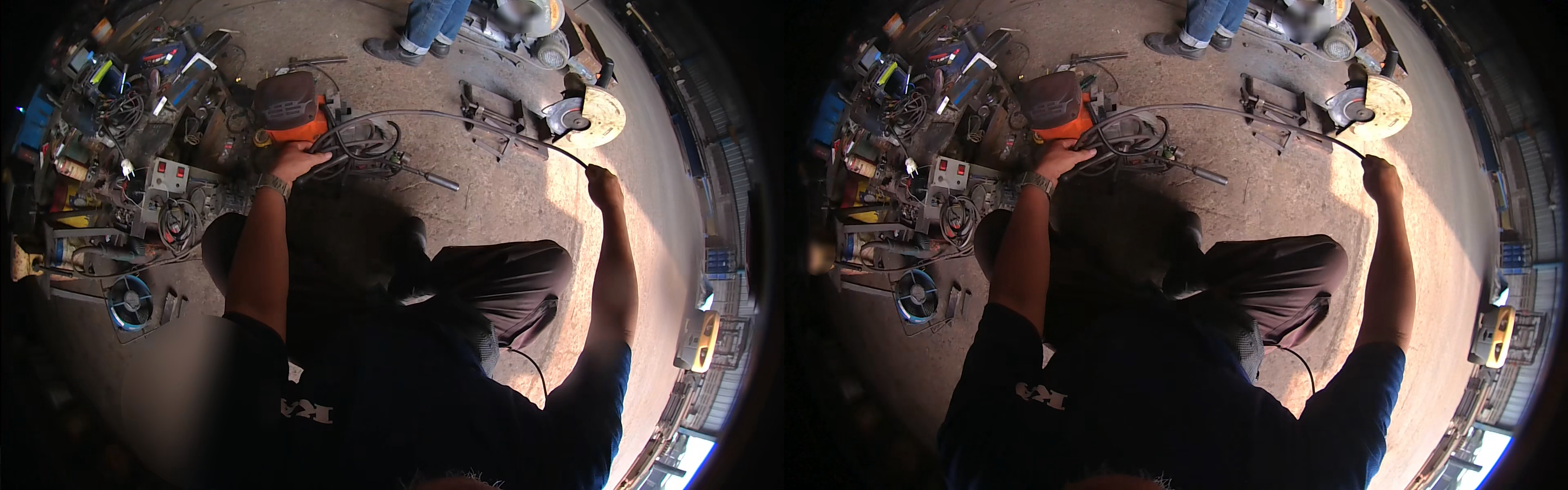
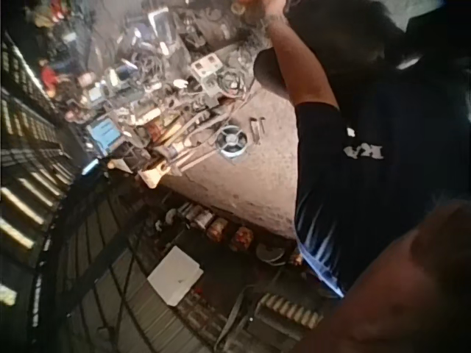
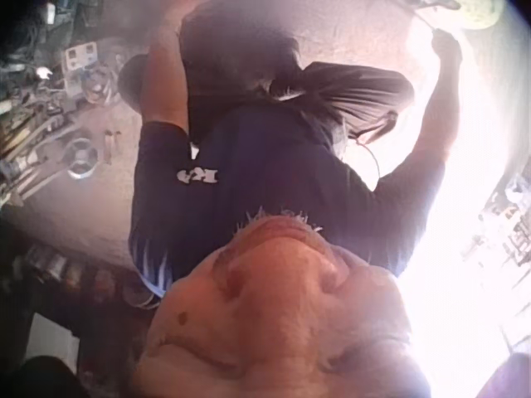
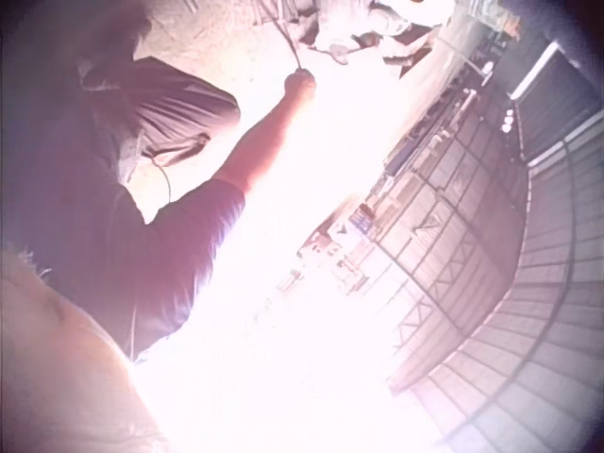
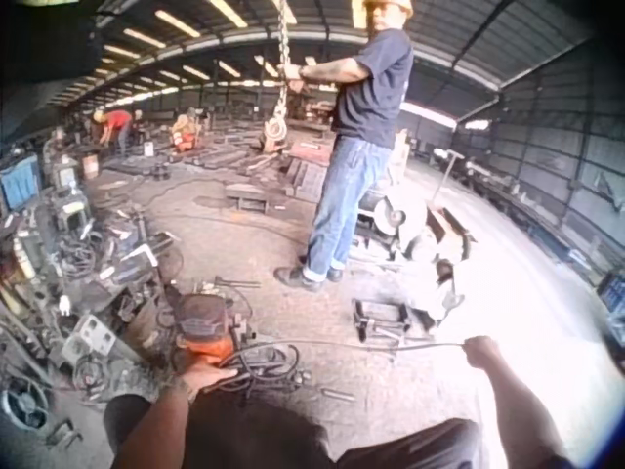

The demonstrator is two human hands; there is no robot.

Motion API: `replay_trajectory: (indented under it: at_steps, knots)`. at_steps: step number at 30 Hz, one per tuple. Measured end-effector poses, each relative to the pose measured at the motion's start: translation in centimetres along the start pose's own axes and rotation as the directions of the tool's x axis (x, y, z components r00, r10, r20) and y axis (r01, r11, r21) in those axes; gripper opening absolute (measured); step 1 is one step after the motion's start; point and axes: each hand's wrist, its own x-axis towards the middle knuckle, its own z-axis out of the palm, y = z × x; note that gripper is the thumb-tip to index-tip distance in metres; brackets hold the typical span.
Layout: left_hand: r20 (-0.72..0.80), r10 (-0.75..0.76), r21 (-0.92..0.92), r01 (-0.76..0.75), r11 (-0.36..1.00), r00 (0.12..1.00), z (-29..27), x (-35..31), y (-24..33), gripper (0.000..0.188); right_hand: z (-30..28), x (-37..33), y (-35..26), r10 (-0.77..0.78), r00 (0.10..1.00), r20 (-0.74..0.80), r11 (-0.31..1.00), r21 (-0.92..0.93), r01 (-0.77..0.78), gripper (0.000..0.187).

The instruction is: The person sits on the floor in a workshop and uses a screwdriver to open and manipulate the internal components of a small orange and black device. They remove the casing, adjust wires, and interact with a coworker who is operating a chain hoist nearby.

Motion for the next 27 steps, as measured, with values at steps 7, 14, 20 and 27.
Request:
replay_trajectory:
  at_steps: [7,14,20,27]
  knots:
    - [-0.002,-0.011,0.457,0.010,0.889,1.000,0.7,0.4,2.3,0.052,8.3,-0.8,-14.7,0.032,0.840,0.541,0.840,-0.470,0.270,0.033]
    - [-0.037,-0.025,0.397,0.038,0.917,0.999,0.2,0.6,1.8,0.053,19.9,-11.3,-31.2,-0.441,0.646,0.623,0.755,-0.132,0.642,0.027]
    - [-0.042,0.028,0.360,-0.011,0.933,0.999,0.7,0.1,2.6,0.042,26.1,-16.4,-38.1,-0.553,0.408,0.726,0.606,0.015,0.795,0.023]
    - [-0.015,-0.026,0.347,0.030,0.938,1.000,0.7,-0.7,3.1,0.055,30.4,-16.0,-42.1,-0.548,0.318,0.774,0.559,0.056,0.827,0.030]
